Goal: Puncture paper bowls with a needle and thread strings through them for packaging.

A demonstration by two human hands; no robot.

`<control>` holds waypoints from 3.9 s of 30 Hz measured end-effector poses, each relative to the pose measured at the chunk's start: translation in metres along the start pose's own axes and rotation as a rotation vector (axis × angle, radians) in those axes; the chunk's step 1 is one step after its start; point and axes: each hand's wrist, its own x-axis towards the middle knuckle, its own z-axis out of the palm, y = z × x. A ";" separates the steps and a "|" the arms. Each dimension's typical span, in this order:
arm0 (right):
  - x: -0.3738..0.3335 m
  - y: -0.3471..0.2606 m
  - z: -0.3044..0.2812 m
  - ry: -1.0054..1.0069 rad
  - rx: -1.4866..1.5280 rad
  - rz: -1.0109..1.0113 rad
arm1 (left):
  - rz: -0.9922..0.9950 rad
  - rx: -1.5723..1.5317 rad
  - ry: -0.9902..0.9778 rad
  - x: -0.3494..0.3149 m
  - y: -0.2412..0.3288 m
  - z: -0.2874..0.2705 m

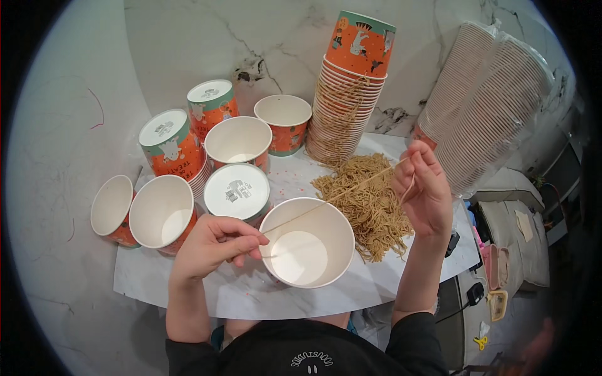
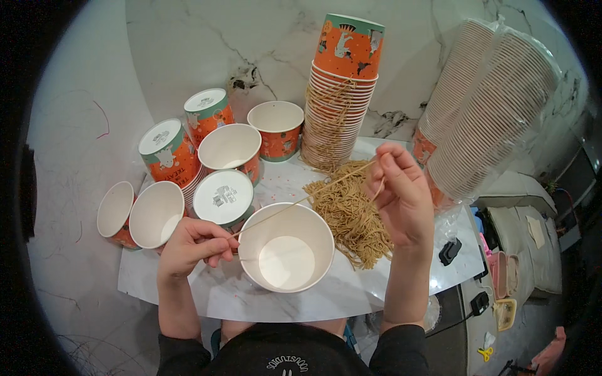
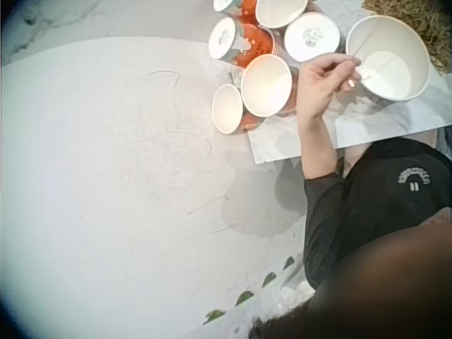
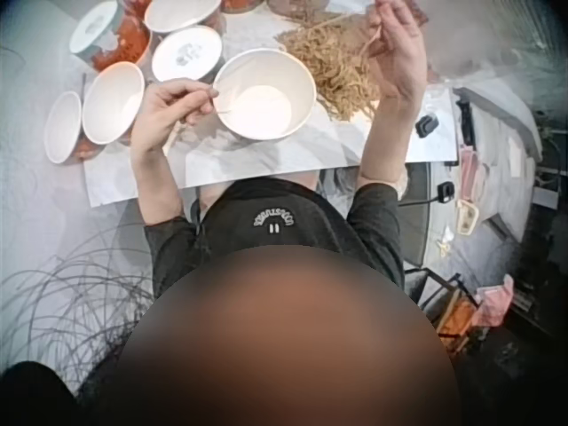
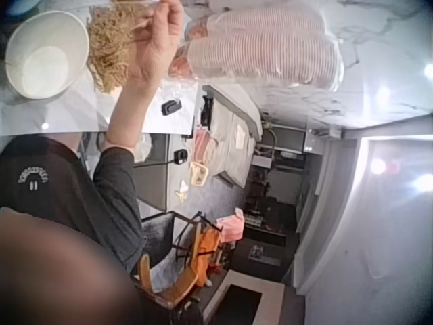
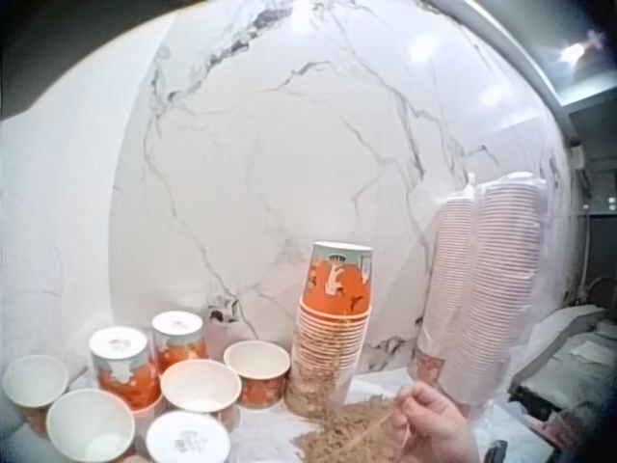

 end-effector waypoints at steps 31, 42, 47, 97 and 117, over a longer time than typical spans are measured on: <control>-0.004 0.038 0.043 -0.546 -0.990 0.274 | -0.046 0.069 -0.068 0.036 0.013 0.036; 0.003 0.064 0.028 -0.334 -0.435 0.397 | 0.164 0.428 0.168 0.056 0.025 0.057; 0.007 0.060 0.019 -0.270 -0.594 0.244 | 0.082 0.398 0.134 0.083 0.014 0.052; -0.031 0.074 0.062 -0.511 -1.101 -0.223 | 0.403 -0.046 0.339 0.001 -0.058 0.057; -0.031 0.071 0.062 -0.542 -1.139 -0.264 | 0.353 -0.194 0.251 0.000 -0.056 0.064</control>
